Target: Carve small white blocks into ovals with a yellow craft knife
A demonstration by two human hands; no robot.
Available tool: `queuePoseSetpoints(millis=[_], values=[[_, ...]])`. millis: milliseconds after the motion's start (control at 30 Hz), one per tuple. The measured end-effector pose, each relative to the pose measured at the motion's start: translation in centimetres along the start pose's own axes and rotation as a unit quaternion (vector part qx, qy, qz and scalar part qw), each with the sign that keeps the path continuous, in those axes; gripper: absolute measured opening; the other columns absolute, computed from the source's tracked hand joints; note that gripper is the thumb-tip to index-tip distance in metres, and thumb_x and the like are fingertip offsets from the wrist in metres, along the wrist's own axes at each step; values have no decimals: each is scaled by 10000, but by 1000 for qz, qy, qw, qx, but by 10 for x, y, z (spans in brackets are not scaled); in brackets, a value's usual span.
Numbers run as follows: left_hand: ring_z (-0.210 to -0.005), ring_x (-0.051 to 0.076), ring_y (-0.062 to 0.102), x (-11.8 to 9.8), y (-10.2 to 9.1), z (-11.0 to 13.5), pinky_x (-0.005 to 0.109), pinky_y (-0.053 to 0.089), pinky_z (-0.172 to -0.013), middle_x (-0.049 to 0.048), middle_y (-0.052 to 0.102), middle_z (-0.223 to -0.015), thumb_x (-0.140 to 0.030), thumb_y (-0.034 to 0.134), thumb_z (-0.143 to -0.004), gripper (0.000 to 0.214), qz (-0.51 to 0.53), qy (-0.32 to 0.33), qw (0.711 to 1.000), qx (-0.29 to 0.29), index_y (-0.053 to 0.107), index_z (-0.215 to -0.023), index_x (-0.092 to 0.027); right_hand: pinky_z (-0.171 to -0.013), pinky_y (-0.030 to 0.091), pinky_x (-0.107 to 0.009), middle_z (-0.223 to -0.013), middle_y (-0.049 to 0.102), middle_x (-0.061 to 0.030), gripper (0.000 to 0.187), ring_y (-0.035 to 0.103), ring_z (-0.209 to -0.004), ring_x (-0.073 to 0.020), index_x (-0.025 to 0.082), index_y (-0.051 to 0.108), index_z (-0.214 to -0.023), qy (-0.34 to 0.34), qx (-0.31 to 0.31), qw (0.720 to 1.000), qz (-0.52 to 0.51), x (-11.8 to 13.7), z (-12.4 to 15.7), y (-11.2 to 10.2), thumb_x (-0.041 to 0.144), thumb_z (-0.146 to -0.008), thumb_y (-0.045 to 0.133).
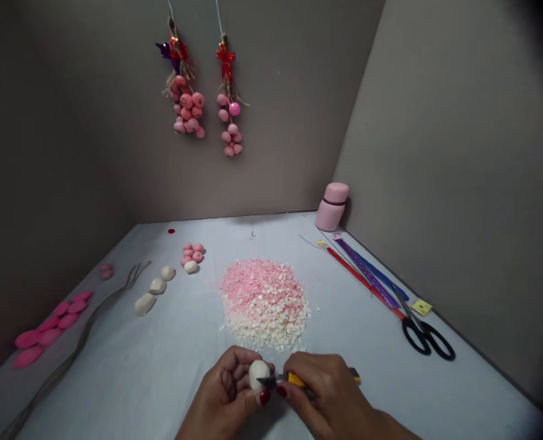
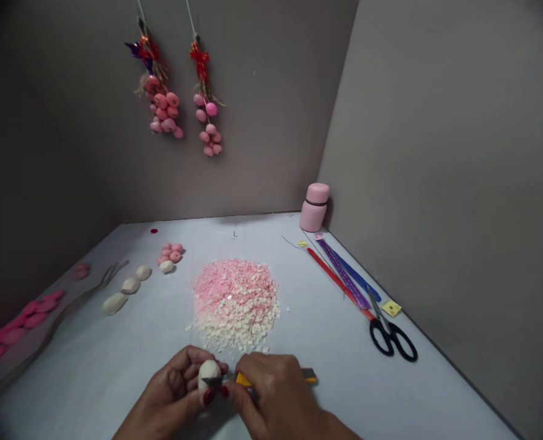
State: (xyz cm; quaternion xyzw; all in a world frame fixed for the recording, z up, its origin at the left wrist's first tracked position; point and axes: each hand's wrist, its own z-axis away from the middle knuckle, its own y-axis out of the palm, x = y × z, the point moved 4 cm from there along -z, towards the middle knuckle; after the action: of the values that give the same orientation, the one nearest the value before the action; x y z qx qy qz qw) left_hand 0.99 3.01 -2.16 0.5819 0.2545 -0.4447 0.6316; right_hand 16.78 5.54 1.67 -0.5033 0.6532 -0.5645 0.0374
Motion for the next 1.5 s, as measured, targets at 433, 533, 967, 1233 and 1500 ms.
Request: queuePoseSetpoints(millis=[433,533,967,1233,1500], values=[[-711,99,697,1,5,1,218,511,-717,21,797,-796,-293,889,-596,290,52,-30,998,30,703,-792,-189,-509,322,-241,-593,559,9,346,527,-511,-126,195,517,-684,89,-21,996,5,-15,0,-1,307,-984,385],[-723,99,685,-1,5,0,217,507,-724,13,784,-792,-297,890,-592,300,51,-20,998,6,716,-810,-186,-530,339,-237,-613,573,6,330,539,-529,-125,192,533,-706,67,-13,998,-9,-12,0,-1,301,-980,384],[-673,108,593,-1,2,4,231,412,-647,-5,713,-731,-333,856,-634,299,-33,4,999,-28,716,-865,-206,-505,321,-219,-586,525,26,291,491,-499,-108,199,509,-696,36,-1,998,-45,-5,0,-2,287,-953,405],[-726,188,575,-17,0,10,311,448,-694,7,630,-774,-185,799,-623,188,-269,162,944,-105,667,-748,-233,-511,329,-222,-583,513,30,326,489,-502,-113,209,476,-682,65,2,997,-38,-10,1,1,326,-971,379],[-703,121,562,3,-2,2,251,418,-651,6,669,-814,-378,846,-630,315,-71,46,996,-44,684,-847,-219,-507,348,-213,-584,533,25,304,513,-499,-116,208,497,-701,52,-1,998,-38,-8,-1,0,310,-963,381]])
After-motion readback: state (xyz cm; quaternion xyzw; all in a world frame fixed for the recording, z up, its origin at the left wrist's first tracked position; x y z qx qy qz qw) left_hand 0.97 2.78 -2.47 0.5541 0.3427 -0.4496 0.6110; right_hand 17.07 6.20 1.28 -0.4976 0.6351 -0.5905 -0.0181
